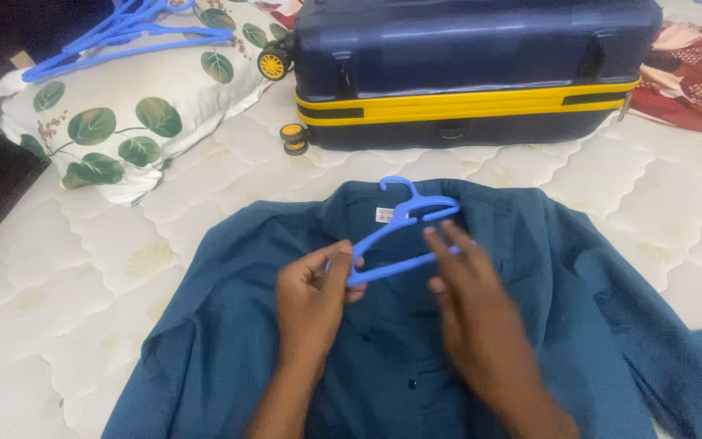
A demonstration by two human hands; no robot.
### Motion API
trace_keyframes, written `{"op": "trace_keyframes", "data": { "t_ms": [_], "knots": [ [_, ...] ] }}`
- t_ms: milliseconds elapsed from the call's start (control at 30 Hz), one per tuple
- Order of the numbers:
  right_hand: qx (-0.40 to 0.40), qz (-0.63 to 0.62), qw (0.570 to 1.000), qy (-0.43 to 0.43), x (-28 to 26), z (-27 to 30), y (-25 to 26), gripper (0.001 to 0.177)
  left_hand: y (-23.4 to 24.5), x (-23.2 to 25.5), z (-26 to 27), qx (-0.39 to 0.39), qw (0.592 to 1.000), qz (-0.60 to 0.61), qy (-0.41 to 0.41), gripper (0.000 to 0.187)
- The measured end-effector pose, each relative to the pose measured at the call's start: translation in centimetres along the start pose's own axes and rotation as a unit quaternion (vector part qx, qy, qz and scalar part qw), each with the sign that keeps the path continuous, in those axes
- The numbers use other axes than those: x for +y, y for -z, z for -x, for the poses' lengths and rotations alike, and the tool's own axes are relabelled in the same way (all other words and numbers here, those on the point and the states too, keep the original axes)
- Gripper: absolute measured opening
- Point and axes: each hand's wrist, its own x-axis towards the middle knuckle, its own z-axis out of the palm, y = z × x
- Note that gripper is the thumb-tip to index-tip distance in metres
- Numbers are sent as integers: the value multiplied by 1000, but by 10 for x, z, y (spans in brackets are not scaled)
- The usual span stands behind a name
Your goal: The person places a blue long-sleeve shirt on a blue hanger and buttons it from the collar down to the bottom. The shirt remains on the hanger throughout the process.
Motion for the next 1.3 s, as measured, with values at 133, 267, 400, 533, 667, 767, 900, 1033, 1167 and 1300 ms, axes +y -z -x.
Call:
{"op": "trace_keyframes", "data": {
  "t_ms": [133, 267, 400, 533, 667, 767, 900, 1033, 1167, 1300],
  "knots": [
    [-65, -106, 990, -66, -1, 0, -17, 39, 3, -3, -5, -54, 993, 72, 78, 52],
    [-58, -72, 991, -101, 7, 3, -19, 25, -7, -24, -24, 59, 961, -226, 151, 41],
    [-56, -61, 990, -115, 12, 6, -16, 21, -8, -51, -60, 146, 887, -437, -42, 72],
    [-28, -85, 992, -86, 14, 6, -22, 21, 15, -41, -78, 123, 900, -396, -133, 38],
    [-23, -89, 992, -86, 17, 8, -25, 20, 31, 14, -50, 77, 929, -346, -108, 28],
    [-8, -68, 994, -86, 16, 9, -30, 20, 32, 45, -7, 24, 934, -346, -85, 21],
    [11, -51, 992, -116, 12, 10, -42, 21, 12, 33, 44, -3, 933, -347, -96, 21],
    [6, -107, 994, -20, 23, 11, -49, 26, -3, -10, 61, -86, 924, -345, -141, 33],
    [31, -61, 995, -70, 31, 15, -39, 27, -5, -21, 50, -122, 946, -297, -36, 32],
    [147, 79, 976, -142, 47, 14, -20, 16, -4, 0, 28, -8, 916, -402, -15, 21]
  ]
}}
